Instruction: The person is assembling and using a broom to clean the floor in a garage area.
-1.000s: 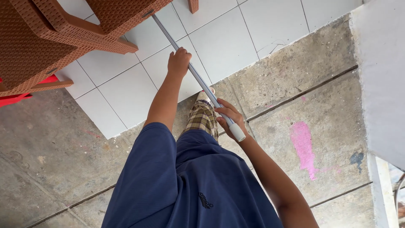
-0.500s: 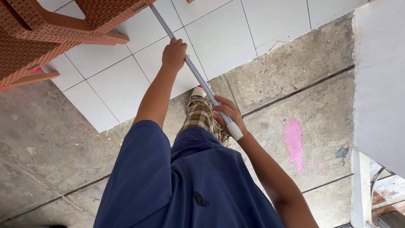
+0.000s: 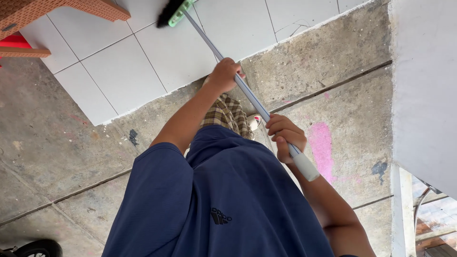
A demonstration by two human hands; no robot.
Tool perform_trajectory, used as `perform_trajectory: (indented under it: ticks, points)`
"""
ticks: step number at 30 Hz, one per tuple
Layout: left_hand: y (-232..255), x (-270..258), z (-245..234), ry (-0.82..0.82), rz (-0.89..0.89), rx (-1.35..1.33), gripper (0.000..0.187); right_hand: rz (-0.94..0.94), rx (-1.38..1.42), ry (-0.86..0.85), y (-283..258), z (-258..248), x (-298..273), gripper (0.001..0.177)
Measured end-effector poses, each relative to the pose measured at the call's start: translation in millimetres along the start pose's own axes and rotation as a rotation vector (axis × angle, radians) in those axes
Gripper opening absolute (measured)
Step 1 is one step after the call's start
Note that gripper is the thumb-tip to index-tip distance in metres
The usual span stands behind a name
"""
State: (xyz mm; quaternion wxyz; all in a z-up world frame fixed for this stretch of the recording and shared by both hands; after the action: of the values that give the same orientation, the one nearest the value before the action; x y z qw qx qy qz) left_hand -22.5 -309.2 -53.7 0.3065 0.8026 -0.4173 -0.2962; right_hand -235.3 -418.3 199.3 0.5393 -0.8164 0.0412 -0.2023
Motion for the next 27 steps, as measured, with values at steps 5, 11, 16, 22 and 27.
perform_trajectory:
  ticks: [5,11,16,22,27]
  points:
    - [117.1,-3.1,65.9,-0.052,0.027,-0.121,0.03,-0.073,0.019,0.098,-49.0,-70.5,-32.5,0.028]
    - [248.6,-7.3,69.4,-0.288,0.086,-0.233,0.033,-0.173,-0.02,0.231,-102.0,-133.5,-65.5,0.037]
    - [236.8,1.0,71.9,-0.293,0.185,-0.146,0.033,-0.237,-0.002,0.322,-98.7,-133.3,-82.7,0.044]
    - [158.2,14.3,73.7,-0.128,0.116,-0.112,0.032,-0.183,0.083,0.263,-49.7,-106.8,-79.1,0.026]
    - [159.2,8.3,123.4,-0.138,0.172,-0.126,0.032,-0.131,0.06,0.144,-62.3,-125.9,-78.4,0.024]
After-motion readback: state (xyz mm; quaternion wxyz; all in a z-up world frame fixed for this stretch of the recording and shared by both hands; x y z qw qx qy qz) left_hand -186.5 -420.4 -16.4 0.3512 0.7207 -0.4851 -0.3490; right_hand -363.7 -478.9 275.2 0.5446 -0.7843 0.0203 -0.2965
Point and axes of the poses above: each hand's wrist, its own x-axis towards the middle knuckle, its own z-axis out of the palm, y = z × x, the point moved 1 cm from there along x, towards the middle knuckle, and after that the axes turned 11 degrees about -x, right-handed, at the moved point
